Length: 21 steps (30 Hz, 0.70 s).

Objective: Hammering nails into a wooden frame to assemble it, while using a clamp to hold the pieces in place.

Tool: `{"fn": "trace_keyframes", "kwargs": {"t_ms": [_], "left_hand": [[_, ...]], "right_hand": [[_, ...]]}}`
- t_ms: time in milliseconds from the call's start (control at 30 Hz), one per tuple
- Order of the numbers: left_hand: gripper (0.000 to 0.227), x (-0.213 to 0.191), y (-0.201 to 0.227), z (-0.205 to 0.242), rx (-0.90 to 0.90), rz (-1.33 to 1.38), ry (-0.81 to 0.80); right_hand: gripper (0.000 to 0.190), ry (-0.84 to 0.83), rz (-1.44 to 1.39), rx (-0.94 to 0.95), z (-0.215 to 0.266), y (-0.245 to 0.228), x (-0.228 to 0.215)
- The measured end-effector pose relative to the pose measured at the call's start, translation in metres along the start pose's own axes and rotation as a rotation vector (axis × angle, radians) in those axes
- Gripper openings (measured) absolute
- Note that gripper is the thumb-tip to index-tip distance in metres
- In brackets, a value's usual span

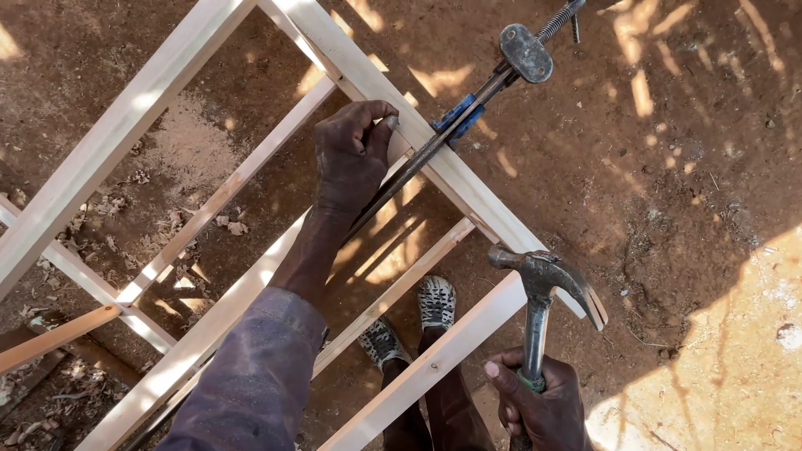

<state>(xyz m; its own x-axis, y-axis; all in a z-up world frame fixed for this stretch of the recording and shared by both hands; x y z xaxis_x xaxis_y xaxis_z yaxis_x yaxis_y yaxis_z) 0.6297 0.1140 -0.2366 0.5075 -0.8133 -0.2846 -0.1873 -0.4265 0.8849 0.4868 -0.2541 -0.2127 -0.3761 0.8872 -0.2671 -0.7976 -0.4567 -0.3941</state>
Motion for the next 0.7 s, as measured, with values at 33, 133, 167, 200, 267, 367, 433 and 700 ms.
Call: {"fn": "trace_keyframes", "kwargs": {"t_ms": [33,133,167,200,267,367,433,700], "left_hand": [[0.005,-0.002,0.003,-0.001,0.001,0.009,-0.002],[0.006,-0.003,0.01,-0.002,0.017,0.049,-0.02],[0.006,-0.001,0.01,-0.002,0.016,0.051,-0.022],[0.006,-0.002,0.011,-0.002,0.021,0.044,-0.023],[0.005,-0.002,0.012,-0.002,0.025,0.037,-0.024],[0.006,-0.003,0.011,-0.002,0.022,0.028,-0.015],[0.006,-0.002,0.008,-0.001,0.0,0.029,-0.025],[0.006,-0.003,0.005,0.0,0.02,0.055,-0.014]], "right_hand": [[0.018,-0.005,0.011,0.0,-0.001,-0.001,0.0],[0.021,-0.016,0.005,-0.032,-0.006,-0.005,-0.001],[0.021,-0.014,0.004,-0.03,-0.007,-0.006,-0.002],[0.021,-0.015,0.0,-0.034,-0.008,-0.009,-0.002],[0.022,-0.016,-0.003,-0.036,-0.01,-0.014,-0.003],[0.021,-0.023,0.061,-0.074,-0.011,-0.025,-0.002],[0.018,-0.046,0.055,-0.161,-0.01,-0.036,0.0],[0.025,-0.051,0.328,-0.461,-0.008,-0.105,0.004]]}}
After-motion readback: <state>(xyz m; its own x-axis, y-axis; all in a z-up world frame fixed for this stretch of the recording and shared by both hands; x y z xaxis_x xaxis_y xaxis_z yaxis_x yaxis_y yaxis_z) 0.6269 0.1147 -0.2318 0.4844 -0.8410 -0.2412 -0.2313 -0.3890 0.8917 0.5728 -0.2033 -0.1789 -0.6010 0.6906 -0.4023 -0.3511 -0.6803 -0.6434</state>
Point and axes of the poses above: each hand's wrist, its own z-axis away from the middle knuckle, its own x-axis out of the palm, y = z × x, the point moved 6 cm from there along -z, towards the middle knuckle, and after that the axes turned 13 degrees about z, right-handed, at the moved point
